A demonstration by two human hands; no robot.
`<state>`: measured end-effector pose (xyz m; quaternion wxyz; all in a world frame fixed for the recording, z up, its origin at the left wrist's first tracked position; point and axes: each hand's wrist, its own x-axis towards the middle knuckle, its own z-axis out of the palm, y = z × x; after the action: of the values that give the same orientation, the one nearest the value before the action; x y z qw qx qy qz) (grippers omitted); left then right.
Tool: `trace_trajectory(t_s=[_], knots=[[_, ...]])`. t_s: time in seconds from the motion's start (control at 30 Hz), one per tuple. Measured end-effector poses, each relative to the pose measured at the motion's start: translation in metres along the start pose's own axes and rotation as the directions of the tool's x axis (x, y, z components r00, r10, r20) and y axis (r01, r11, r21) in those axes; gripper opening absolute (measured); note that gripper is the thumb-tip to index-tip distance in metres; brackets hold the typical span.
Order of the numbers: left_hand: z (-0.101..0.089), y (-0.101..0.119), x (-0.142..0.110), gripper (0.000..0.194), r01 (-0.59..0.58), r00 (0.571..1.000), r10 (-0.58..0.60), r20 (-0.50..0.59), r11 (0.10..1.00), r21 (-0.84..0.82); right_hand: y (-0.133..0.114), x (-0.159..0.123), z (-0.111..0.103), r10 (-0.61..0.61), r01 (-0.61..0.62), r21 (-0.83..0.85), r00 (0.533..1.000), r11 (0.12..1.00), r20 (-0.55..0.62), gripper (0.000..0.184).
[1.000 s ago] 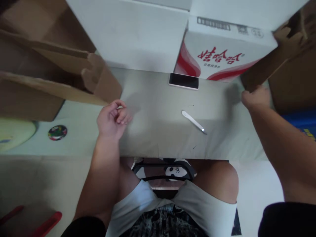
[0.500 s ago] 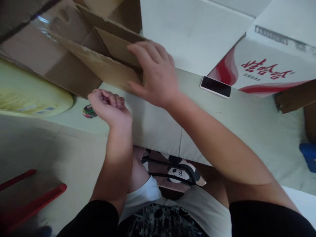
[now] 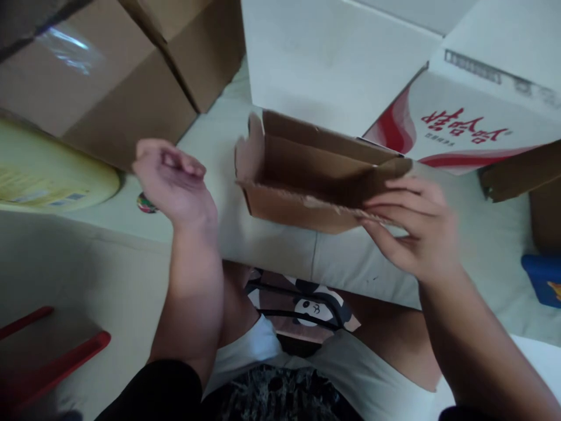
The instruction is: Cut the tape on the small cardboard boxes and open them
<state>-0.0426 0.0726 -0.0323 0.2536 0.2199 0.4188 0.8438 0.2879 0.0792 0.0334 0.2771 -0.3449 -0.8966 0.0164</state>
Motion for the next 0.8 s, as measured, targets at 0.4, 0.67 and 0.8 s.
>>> trace_trajectory(t_s=[0.4,0.67,0.8], knots=[[0.078,-0.017,-0.069,0.045,0.027,0.792,-0.098,0.603,0.992,0.125,0.016,-0.061,-0.049,0.195,-0.184,0.216,0.98,0.959,-0.029,0.056],[0.085,-0.019,-0.071,0.043,-0.109,0.776,-0.044,0.629,0.973,0.202,0.025,-0.047,-0.043,0.372,-0.371,-0.021,0.928,0.928,0.03,0.021],[0.076,-0.015,-0.066,0.039,-0.174,0.656,-0.137,0.743,0.929,0.326,0.022,-0.047,-0.04,0.337,-0.337,-0.045,0.942,0.94,-0.008,0.031]])
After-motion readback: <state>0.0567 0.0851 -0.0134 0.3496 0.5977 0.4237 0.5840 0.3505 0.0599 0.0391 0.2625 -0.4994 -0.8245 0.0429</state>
